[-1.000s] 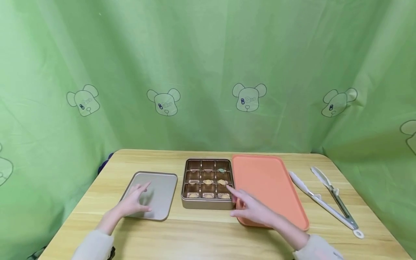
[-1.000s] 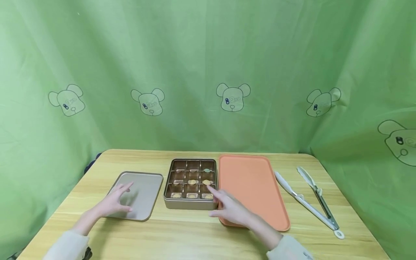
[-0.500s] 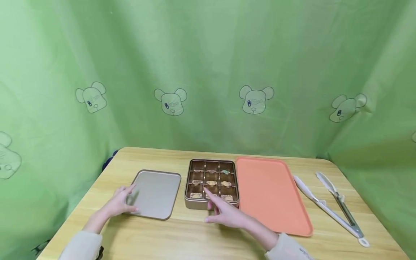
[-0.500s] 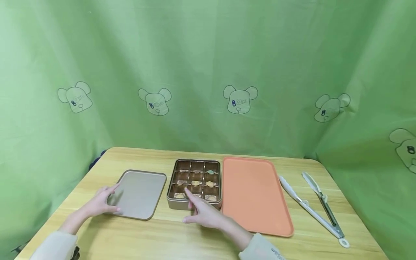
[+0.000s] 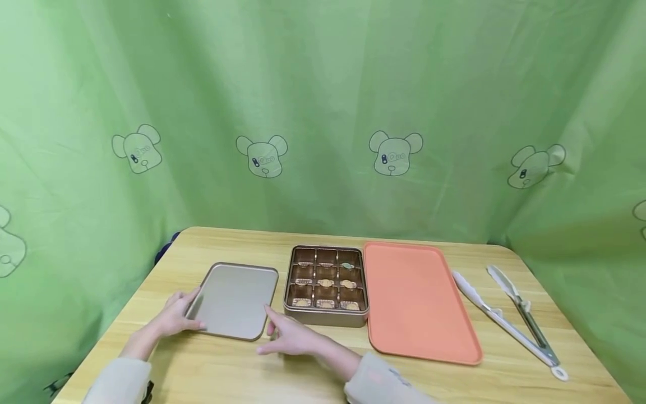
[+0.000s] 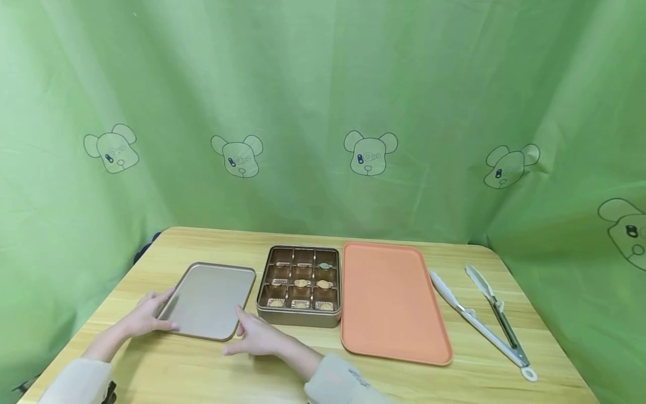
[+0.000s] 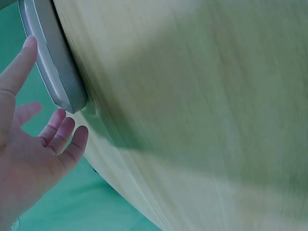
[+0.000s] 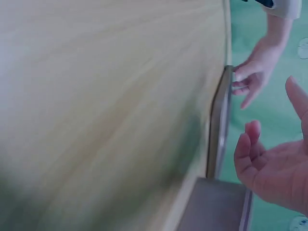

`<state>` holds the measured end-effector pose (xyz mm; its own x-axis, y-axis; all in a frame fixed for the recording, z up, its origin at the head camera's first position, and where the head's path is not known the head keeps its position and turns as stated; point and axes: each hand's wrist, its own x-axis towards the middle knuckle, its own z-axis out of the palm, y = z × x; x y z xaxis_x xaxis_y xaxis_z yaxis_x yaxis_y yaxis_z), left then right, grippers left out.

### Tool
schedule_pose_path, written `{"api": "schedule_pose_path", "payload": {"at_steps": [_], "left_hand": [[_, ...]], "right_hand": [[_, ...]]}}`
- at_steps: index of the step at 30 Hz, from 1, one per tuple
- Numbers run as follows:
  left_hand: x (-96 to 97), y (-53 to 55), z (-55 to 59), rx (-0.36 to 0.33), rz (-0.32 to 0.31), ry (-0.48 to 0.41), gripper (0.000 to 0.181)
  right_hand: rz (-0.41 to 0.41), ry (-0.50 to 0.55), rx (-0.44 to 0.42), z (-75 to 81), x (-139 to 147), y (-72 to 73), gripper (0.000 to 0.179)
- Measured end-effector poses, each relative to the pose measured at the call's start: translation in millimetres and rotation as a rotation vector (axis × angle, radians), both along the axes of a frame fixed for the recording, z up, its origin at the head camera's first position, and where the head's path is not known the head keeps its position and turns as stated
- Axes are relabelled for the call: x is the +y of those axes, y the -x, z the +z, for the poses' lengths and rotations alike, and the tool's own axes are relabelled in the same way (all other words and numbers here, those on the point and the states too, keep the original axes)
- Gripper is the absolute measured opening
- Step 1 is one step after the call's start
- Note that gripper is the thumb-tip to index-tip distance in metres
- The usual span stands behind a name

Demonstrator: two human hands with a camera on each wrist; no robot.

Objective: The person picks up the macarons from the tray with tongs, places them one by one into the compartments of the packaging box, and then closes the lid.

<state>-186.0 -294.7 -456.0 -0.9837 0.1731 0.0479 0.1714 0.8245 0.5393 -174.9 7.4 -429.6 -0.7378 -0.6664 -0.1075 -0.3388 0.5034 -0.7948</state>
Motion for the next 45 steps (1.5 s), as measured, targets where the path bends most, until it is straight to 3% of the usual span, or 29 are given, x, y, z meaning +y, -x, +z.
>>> {"api": "schedule_pose_path", "payload": {"at_steps": [6,11,18,22,25,29,32,37,40,42,45], "left_hand": [[-1.8,2.2,-4.7,-0.011,0.003,-0.004,0.095],[-3.7,1.8,-10.1,-0.025,-0.006,-0.006,0.095],[-4.4,3.8,-11.6,-0.022,-0.017,-0.018,0.098],[-3.4,4.1,-9.7,-0.046,-0.01,-0.025,0.101],[-2.6,2.9,-6.6,-0.07,-0.019,-0.033,0.102],[-3.5,-0.1,-3.9,-0.092,-0.028,-0.05,0.101],[-6.0,-0.7,-4.3,-0.1,-0.043,-0.073,0.098],[-13.2,0.5,-7.1,-0.162,-0.217,-0.267,0.079],[-16.6,0.3,-9.1,-0.236,-0.307,-0.388,0.071],[-18.4,-0.5,-9.6,-0.289,-0.288,-0.425,0.068],[-20.0,-2.0,-9.7,-0.359,-0.212,-0.457,0.064]], "right_hand": [[-0.157,0.002,-0.021,-15.5,-23.4,8.8,0.096],[-0.239,0.032,-0.061,-23.8,-32.7,8.1,0.097],[-0.329,0.203,-0.211,-28.0,-36.1,8.3,0.085],[-0.354,0.32,-0.294,-27.2,-37.1,11.1,0.065],[-0.358,0.41,-0.405,-28.5,-38.5,11.8,0.053],[-0.393,0.464,-0.519,-30.1,-39.8,10.9,0.055],[-0.421,0.461,-0.546,-31.3,-39.7,10.7,0.059],[-0.449,0.472,-0.552,-36.5,-40.8,10.3,0.05],[-0.467,0.464,-0.54,-39.4,-40.2,10.4,0.054],[-0.479,0.452,-0.537,-40.8,-38.6,11.1,0.059],[-0.485,0.463,-0.55,-41.1,-35.0,12.3,0.063]]}}
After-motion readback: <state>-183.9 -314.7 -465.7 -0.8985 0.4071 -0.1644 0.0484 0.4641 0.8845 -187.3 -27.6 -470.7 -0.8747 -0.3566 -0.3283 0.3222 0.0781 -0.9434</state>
